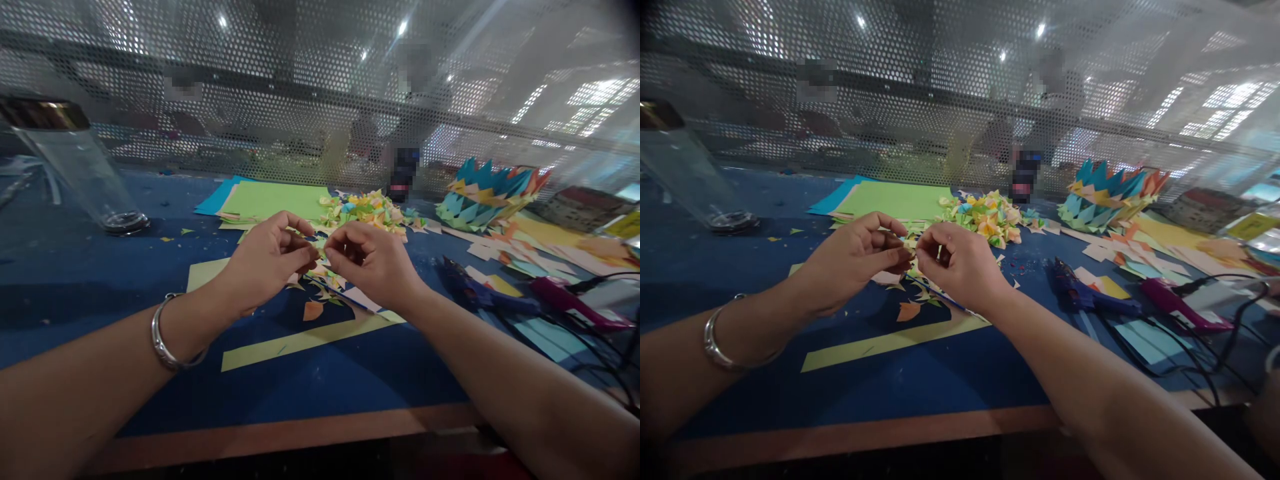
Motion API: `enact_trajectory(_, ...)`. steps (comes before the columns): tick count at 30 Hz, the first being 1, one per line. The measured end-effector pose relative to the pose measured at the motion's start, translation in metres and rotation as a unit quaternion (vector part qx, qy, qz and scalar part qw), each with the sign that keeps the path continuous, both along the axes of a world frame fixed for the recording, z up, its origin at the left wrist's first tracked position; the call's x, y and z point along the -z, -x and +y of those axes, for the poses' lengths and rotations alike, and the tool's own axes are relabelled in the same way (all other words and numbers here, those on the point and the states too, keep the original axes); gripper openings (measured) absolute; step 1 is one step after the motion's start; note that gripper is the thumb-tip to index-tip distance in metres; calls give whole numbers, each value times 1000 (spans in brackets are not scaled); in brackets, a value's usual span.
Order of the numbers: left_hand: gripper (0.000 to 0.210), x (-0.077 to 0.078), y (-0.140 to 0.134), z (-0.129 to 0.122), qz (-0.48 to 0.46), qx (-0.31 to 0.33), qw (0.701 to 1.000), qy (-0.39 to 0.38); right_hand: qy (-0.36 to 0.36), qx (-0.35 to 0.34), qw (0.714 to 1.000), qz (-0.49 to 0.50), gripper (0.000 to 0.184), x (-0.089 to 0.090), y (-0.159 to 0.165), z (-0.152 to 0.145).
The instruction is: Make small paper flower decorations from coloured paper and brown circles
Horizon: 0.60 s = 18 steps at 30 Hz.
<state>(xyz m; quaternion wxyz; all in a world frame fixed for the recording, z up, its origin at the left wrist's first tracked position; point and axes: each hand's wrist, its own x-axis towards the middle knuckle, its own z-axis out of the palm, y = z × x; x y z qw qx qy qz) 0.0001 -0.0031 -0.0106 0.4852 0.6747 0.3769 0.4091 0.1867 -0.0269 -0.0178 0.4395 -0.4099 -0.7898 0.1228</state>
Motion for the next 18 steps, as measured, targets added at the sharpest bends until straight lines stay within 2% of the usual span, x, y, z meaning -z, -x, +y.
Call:
enact_trajectory(4,25,1,2,5,59,-26,995,-73,1,3,1000,-9,6,0,-1,0)
enact_trajectory(7,23,-1,8,8,133,-31,981,-141,4,4,1000,-21,6,0,-2,0)
enact_trajectory(13,18,-8,21,10,296,90,945,-101,-8,5,999,-53,8,-3,-4,-1)
enact_trajectory(16,15,-11,23,11,361,99,916,-144,-12,7,998,-69,9,-5,-5,-1)
enact_trajectory(18,17,-13,23,11,373,85,909,-164,-15,6,997,-80,9,-6,-6,-1)
